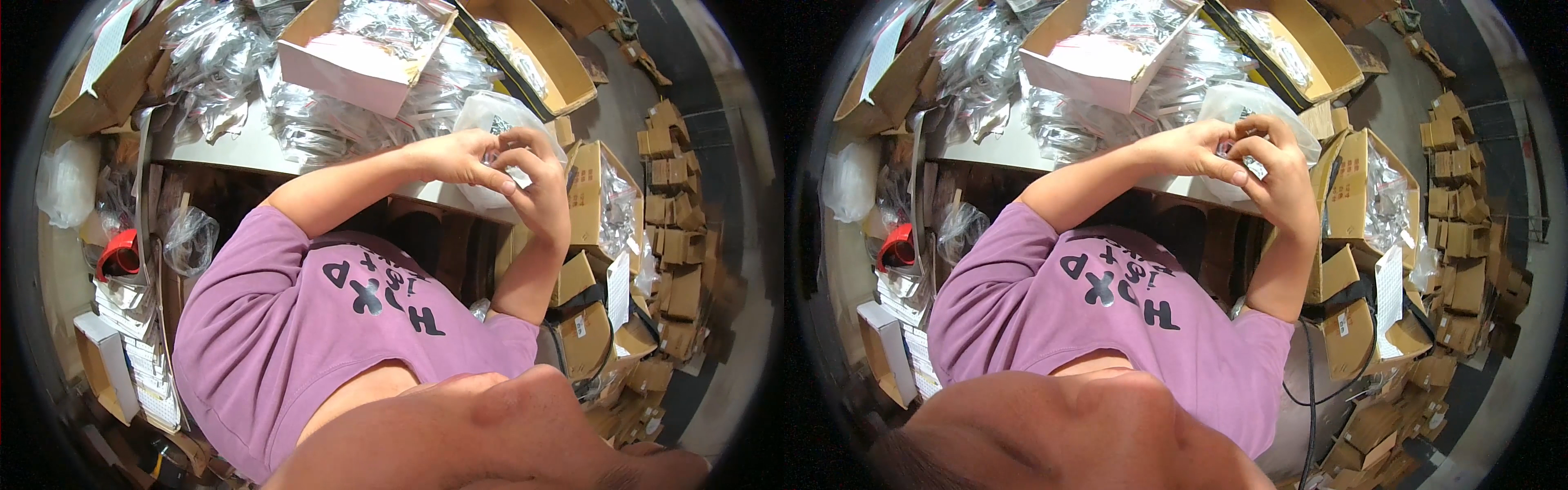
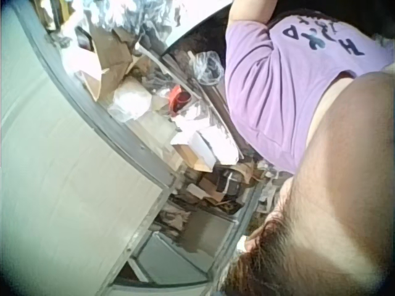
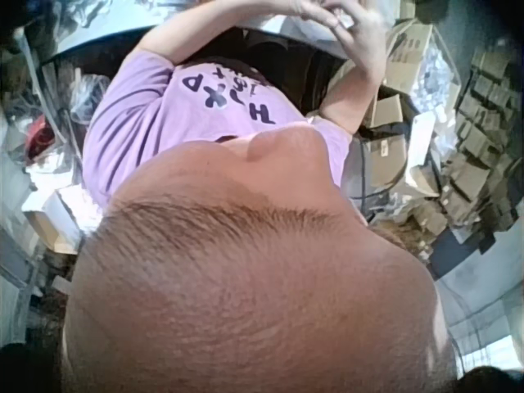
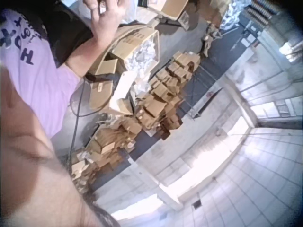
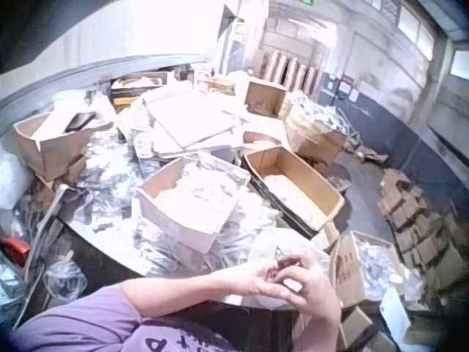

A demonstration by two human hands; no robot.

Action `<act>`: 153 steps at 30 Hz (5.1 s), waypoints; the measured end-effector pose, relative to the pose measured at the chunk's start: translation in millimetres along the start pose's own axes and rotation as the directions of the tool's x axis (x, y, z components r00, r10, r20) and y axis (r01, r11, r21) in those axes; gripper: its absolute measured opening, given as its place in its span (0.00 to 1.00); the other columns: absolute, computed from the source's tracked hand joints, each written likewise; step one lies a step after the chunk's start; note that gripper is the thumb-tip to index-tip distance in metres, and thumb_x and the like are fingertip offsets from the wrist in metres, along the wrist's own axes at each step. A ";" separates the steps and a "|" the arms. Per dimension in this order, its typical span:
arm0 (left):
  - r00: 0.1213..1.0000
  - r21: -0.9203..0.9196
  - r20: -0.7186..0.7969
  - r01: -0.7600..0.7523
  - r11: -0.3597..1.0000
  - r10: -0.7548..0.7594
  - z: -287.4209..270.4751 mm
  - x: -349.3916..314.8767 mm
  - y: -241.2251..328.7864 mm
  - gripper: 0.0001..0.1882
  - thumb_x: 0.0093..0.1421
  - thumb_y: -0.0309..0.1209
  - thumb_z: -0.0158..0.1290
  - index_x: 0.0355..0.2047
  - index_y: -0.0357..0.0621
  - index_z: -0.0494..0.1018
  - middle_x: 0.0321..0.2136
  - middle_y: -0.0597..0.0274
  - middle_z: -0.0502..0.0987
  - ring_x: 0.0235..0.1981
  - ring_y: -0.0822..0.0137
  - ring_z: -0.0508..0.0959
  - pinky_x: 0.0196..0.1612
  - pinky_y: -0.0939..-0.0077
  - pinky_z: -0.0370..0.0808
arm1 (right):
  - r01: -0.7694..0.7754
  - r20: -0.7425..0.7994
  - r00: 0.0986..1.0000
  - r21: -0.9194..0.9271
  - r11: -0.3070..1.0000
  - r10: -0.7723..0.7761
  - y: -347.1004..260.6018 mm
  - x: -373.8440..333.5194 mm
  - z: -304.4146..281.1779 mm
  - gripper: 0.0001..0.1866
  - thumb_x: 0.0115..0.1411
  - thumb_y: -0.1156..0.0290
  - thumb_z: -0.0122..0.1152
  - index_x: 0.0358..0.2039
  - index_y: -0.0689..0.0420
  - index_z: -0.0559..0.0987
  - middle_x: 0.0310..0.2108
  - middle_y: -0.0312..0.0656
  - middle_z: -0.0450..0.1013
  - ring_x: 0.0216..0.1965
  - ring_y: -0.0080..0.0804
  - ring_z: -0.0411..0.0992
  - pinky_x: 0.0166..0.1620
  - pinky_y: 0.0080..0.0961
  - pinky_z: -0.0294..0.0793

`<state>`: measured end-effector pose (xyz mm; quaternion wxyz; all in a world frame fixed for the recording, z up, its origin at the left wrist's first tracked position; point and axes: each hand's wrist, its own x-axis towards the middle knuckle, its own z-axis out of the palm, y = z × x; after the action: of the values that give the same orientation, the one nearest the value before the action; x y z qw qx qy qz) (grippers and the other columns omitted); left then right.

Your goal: The person picks small silver metal parts from a cardboard box and places them into a white plastic bag held in their other hand.

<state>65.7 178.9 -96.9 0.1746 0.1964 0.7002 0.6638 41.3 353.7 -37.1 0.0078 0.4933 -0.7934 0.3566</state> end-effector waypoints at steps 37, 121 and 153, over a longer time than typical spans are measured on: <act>0.251 0.911 -0.402 0.207 0.357 0.880 -120.6 -136.2 83.6 0.16 0.55 0.38 0.56 0.41 0.41 0.74 0.35 0.55 0.78 0.32 0.63 0.78 0.34 0.72 0.73 | -0.269 -0.456 0.854 0.027 0.963 0.251 15.8 -46.3 57.2 0.07 0.55 0.72 0.62 0.32 0.62 0.78 0.26 0.38 0.73 0.24 0.23 0.67 0.29 0.20 0.68; 0.945 0.935 -0.228 0.145 0.325 0.234 -188.8 -117.7 109.4 0.09 0.48 0.28 0.59 0.29 0.37 0.76 0.25 0.55 0.77 0.27 0.58 0.77 0.33 0.69 0.72 | -0.296 -0.361 0.895 -0.041 0.954 0.262 11.3 -25.4 32.0 0.06 0.54 0.75 0.59 0.32 0.63 0.77 0.28 0.49 0.74 0.29 0.43 0.73 0.35 0.31 0.71; 0.883 0.437 -0.195 -0.311 0.844 0.427 1.6 -2.2 12.4 0.09 0.50 0.29 0.62 0.28 0.37 0.74 0.24 0.53 0.74 0.24 0.60 0.75 0.28 0.71 0.71 | -0.232 0.071 0.960 -0.335 0.913 0.271 61.6 5.8 31.3 0.08 0.43 0.69 0.60 0.23 0.59 0.76 0.25 0.54 0.72 0.31 0.52 0.72 0.34 0.41 0.72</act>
<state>69.0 179.7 -84.6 -0.1033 0.2619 0.7849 0.5520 0.4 347.2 -92.7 -0.0036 0.3990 -0.8970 0.1903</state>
